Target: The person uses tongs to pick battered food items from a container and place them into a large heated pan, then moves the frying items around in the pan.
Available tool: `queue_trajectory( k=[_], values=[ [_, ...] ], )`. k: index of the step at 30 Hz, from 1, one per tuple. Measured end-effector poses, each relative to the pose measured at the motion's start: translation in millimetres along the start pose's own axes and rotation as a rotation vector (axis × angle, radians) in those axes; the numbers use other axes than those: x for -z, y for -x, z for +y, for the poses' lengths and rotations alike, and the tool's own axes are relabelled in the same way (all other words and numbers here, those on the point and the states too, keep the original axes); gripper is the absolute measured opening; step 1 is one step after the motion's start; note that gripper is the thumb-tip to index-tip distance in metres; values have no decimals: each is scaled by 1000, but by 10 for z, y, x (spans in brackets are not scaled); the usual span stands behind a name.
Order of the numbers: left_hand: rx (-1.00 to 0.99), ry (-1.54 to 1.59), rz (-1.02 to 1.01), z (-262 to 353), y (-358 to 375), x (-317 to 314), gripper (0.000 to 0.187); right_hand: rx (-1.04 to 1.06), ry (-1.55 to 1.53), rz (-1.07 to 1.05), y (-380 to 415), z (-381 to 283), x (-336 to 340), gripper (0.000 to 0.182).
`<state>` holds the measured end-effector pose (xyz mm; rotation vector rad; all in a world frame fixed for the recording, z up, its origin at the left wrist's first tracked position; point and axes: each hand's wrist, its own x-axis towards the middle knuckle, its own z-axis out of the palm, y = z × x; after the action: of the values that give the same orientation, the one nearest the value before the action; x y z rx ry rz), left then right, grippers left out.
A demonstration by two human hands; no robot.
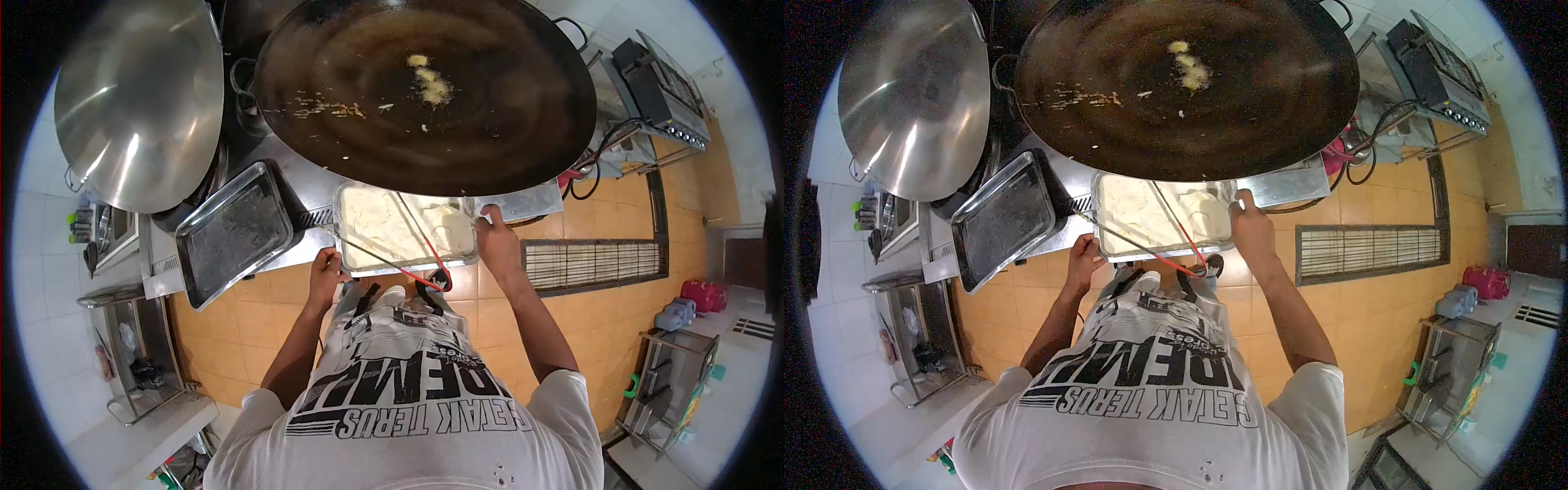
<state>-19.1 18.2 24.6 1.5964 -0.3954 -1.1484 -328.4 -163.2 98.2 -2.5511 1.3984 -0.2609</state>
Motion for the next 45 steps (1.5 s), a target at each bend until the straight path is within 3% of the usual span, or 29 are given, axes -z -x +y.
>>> queue_trajectory(
  k=[2,5,10,13,17,22,26,29,32,43,45],
  values=[
    [-107,-45,125,3,108,-89,18,0,-19,-29,-42,-28,-115,6],
    [-506,-441,477,11,330,-122,18,-17,-62,-10,-76,-71,-198,5],
    [-967,-779,229,398,693,-535,23,-85,-109,-28,-136,-55,-151,6],
    [-874,-659,289,236,727,-597,21,-104,-166,6,-130,-39,-180,6],
    [-456,-237,398,-78,649,-394,20,-102,-321,154,36,26,-119,5],
    [-441,-228,308,-77,511,-225,22,-91,-395,447,272,-164,111,6],
    [-479,-161,266,-243,213,-61,20,-193,-226,283,355,-203,-65,9],
    [-450,-126,290,-256,58,60,19,-271,-475,320,377,5,-351,9],
    [-384,-148,279,-336,-82,219,20,-458,-826,210,451,21,-320,8],
    [-268,-100,269,-413,-274,279,19,-527,-933,33,708,-319,948,4],
    [-248,-85,283,-396,-263,269,19,-428,-871,95,632,-350,1198,3]
  ],
)
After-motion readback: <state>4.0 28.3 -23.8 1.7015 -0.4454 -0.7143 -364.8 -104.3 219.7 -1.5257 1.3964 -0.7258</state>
